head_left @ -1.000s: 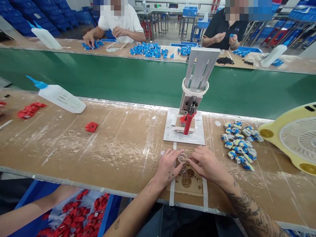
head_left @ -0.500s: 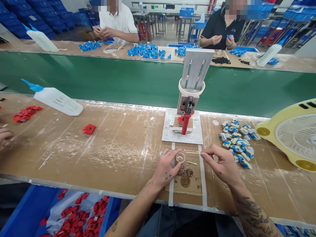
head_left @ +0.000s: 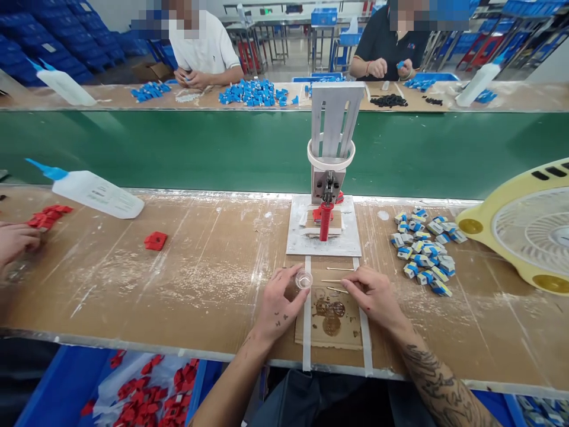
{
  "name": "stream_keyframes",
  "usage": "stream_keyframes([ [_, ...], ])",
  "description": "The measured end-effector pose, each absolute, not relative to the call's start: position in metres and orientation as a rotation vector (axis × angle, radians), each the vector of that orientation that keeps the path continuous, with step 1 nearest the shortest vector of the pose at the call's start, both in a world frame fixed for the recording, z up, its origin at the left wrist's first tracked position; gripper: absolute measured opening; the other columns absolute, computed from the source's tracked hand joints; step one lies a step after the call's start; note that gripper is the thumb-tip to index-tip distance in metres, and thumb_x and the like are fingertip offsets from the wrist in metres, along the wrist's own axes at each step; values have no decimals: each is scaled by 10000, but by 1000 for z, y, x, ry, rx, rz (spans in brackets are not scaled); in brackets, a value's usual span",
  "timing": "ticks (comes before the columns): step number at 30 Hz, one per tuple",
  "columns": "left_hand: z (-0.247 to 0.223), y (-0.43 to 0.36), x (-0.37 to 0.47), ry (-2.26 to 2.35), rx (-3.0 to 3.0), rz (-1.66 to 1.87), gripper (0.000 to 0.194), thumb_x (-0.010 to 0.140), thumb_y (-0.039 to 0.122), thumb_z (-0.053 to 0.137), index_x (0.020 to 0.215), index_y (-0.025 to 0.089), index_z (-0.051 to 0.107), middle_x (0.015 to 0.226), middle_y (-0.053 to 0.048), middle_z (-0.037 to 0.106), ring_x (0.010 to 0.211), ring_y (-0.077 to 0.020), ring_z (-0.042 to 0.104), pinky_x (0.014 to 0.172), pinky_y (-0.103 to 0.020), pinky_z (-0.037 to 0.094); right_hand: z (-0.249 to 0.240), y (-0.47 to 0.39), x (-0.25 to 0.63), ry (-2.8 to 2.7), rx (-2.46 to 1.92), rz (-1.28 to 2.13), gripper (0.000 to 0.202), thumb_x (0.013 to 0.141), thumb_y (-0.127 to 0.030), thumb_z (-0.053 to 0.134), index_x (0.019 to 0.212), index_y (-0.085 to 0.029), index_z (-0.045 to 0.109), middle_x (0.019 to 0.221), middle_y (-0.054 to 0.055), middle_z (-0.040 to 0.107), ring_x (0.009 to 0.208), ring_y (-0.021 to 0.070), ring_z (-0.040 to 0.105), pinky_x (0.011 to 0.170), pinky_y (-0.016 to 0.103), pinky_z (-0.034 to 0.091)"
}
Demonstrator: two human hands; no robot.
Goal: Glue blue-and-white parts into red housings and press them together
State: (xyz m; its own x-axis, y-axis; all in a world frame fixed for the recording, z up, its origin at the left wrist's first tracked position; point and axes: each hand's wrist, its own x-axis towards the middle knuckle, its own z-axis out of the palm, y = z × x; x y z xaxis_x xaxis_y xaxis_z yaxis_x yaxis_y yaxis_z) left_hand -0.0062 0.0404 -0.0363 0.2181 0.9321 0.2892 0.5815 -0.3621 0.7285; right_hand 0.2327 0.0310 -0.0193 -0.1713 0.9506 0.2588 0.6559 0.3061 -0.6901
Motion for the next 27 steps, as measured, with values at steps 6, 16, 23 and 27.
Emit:
stream_keyframes([
  [6,-38,38,-10,1429,2028,984,428,827,141,668,1241,240,620,1093,-52,766,1007,-242,719,883,-407,598,-27,32,228,-1929,-1386,575,332,996,-292,534,723,-197,696,570,9,592,555,177,549,560,286,435],
  [16,-34,39,-6,1386,2030,991,404,842,143,664,1232,238,615,1064,-49,764,980,-233,719,853,-387,599,-34,33,230,-1918,-1372,549,392,1011,-376,528,688,-213,677,553,-3,542,540,170,498,540,289,394],
  [23,-35,40,-3,1367,2064,1016,400,840,135,655,1227,232,618,1059,-56,769,968,-237,725,827,-377,601,-32,30,237,-1921,-1411,556,425,1022,-417,495,679,-219,649,551,-10,508,535,169,493,534,287,389],
  [27,-35,40,-2,1366,2067,1016,397,840,128,656,1224,220,618,1060,-60,768,968,-235,723,827,-375,602,-32,26,240,-1942,-1387,555,386,1013,-365,520,675,-216,631,545,-17,499,536,167,484,538,284,384],
])
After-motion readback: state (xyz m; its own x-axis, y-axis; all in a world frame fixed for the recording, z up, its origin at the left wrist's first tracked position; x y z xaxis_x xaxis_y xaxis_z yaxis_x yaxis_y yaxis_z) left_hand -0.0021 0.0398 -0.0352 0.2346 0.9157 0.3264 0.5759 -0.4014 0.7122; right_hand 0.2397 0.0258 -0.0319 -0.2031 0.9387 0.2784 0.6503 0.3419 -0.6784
